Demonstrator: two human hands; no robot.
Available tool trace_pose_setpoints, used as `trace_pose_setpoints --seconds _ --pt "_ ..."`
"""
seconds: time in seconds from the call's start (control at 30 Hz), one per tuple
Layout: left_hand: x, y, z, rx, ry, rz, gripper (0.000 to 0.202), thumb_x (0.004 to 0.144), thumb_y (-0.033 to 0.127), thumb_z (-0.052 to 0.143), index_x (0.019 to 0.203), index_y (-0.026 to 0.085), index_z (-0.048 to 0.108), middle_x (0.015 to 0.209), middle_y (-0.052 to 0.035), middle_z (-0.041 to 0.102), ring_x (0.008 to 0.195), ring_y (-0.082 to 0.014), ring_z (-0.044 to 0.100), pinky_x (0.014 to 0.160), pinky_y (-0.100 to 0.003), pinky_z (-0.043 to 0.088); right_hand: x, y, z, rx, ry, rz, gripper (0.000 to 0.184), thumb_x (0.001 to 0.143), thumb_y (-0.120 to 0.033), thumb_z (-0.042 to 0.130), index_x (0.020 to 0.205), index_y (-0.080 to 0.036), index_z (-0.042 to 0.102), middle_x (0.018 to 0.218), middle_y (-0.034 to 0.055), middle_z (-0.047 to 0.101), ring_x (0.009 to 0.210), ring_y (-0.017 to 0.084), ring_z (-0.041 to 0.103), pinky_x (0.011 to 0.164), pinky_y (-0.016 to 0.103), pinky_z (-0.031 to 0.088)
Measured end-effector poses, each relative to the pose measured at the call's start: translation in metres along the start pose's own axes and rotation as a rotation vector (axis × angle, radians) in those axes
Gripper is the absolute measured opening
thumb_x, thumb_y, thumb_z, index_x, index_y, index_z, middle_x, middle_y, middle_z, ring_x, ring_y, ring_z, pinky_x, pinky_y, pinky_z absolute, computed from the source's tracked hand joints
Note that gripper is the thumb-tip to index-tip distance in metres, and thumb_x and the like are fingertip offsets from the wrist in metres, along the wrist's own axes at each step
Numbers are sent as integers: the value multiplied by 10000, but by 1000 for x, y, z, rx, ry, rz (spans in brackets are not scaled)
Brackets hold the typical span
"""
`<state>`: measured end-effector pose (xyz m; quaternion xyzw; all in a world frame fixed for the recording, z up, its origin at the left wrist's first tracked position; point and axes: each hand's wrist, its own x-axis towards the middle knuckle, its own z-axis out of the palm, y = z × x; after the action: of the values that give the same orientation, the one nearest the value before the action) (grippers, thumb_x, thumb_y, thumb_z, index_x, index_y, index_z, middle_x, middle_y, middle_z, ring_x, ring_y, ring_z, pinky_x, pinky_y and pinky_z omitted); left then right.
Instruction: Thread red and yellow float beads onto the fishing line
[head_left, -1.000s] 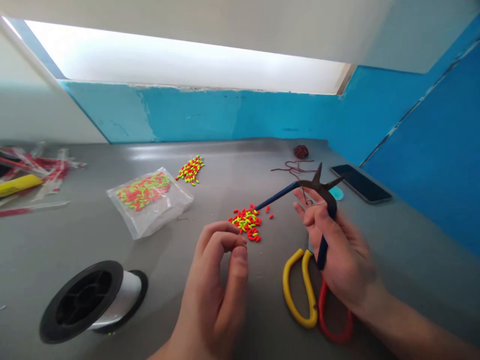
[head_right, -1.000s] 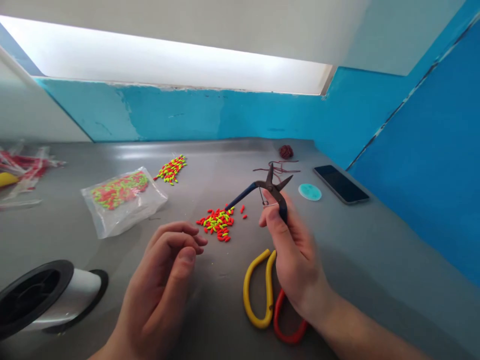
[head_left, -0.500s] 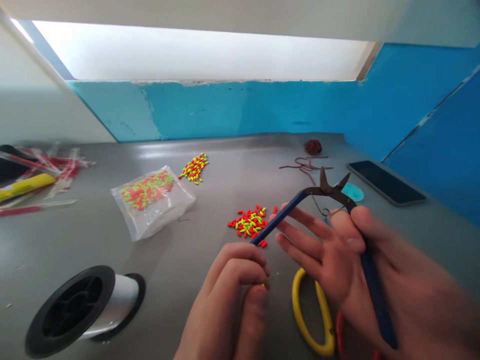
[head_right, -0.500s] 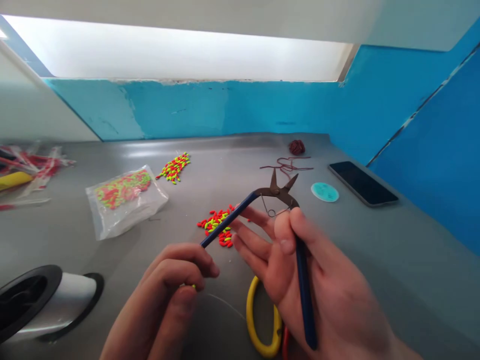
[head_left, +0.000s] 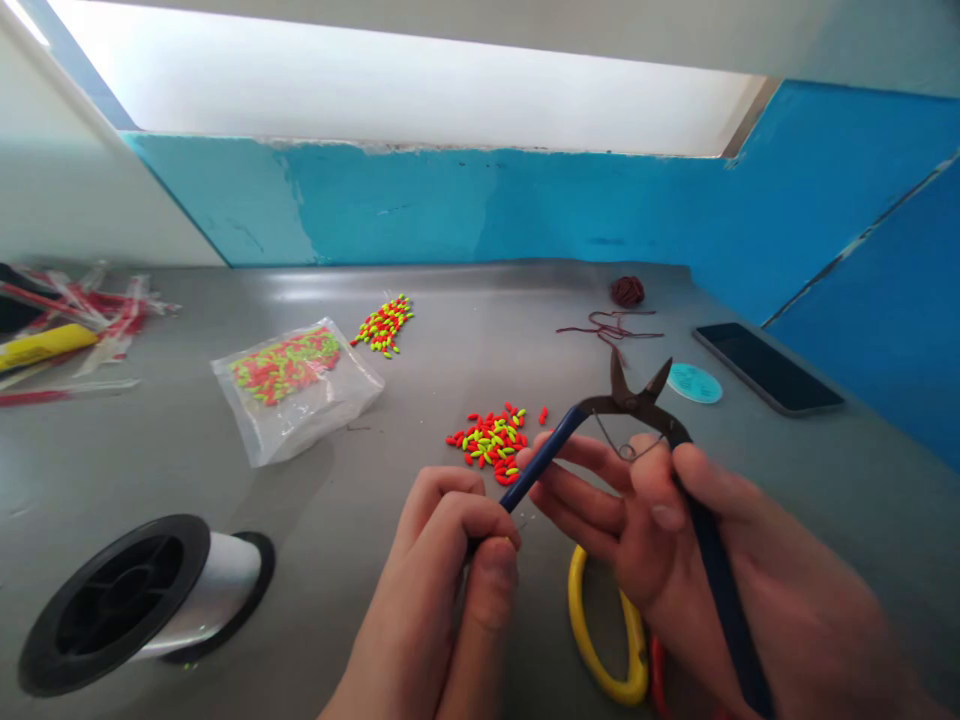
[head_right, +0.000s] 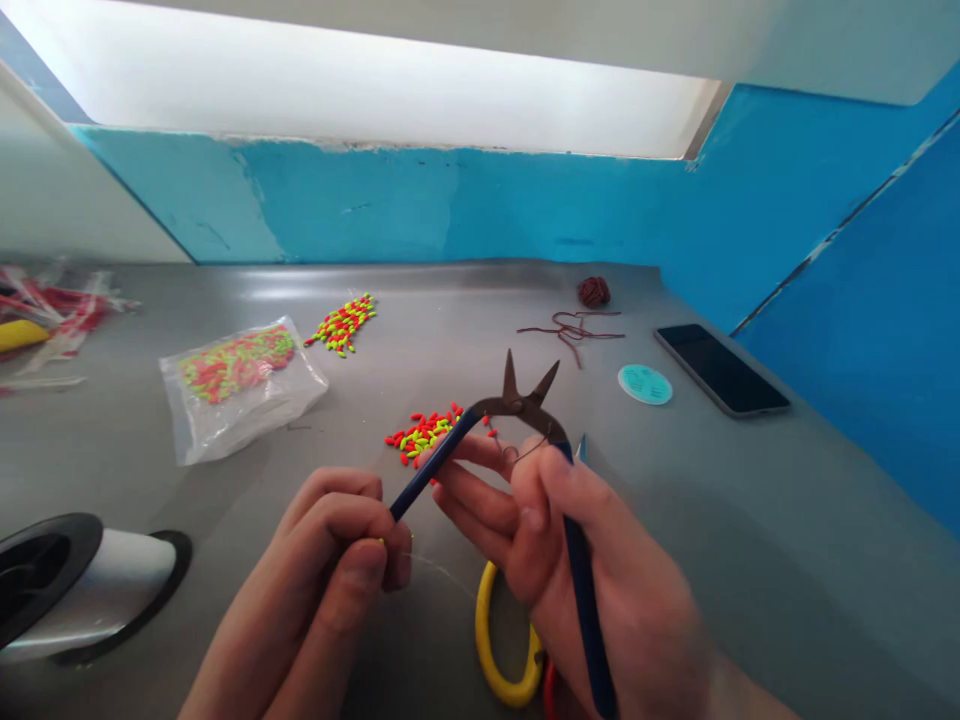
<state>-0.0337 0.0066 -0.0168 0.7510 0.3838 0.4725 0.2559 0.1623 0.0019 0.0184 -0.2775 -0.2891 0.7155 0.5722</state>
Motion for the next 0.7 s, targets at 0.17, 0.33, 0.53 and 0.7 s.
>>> trace_pose_setpoints --seconds 0.17,0.33,0.53,0.7 --pt "-3 2 5 -88 -20 7 192 1046 127 540 921 261 597 888 -32 595 787 -178 625 731 -247 603 -3 18 2 25 60 31 188 1037 -444 644 1058 -315 780 1301 79 825 1314 341 736 1248 616 461" --pt "-5 6 9 -145 -117 -28 188 1057 161 555 926 284 607 961 -35 678 1067 -218 720 964 -295 640 -2 27 1 103 -64 90 161 968 -359 669 1089 -293 752 1181 88 827 1274 330 735 1226 565 494" --pt "-4 13 2 -200 -110 -163 188 1097 212 532 981 292 656 1080 -55 755 1075 -244 759 947 -333 655 0 6 -1 -31 20 92 222 987 -321 602 1084 -249 788 1208 111 816 1225 329 745 1159 535 554" --pt "0 11 -5 -139 -85 -209 177 1102 233 547 996 294 674 1147 -38 789 1067 -208 783 958 -279 640 -4 -17 -20 -460 186 83 184 983 -415 741 1065 -264 805 1079 67 830 1074 307 790 968 440 649"
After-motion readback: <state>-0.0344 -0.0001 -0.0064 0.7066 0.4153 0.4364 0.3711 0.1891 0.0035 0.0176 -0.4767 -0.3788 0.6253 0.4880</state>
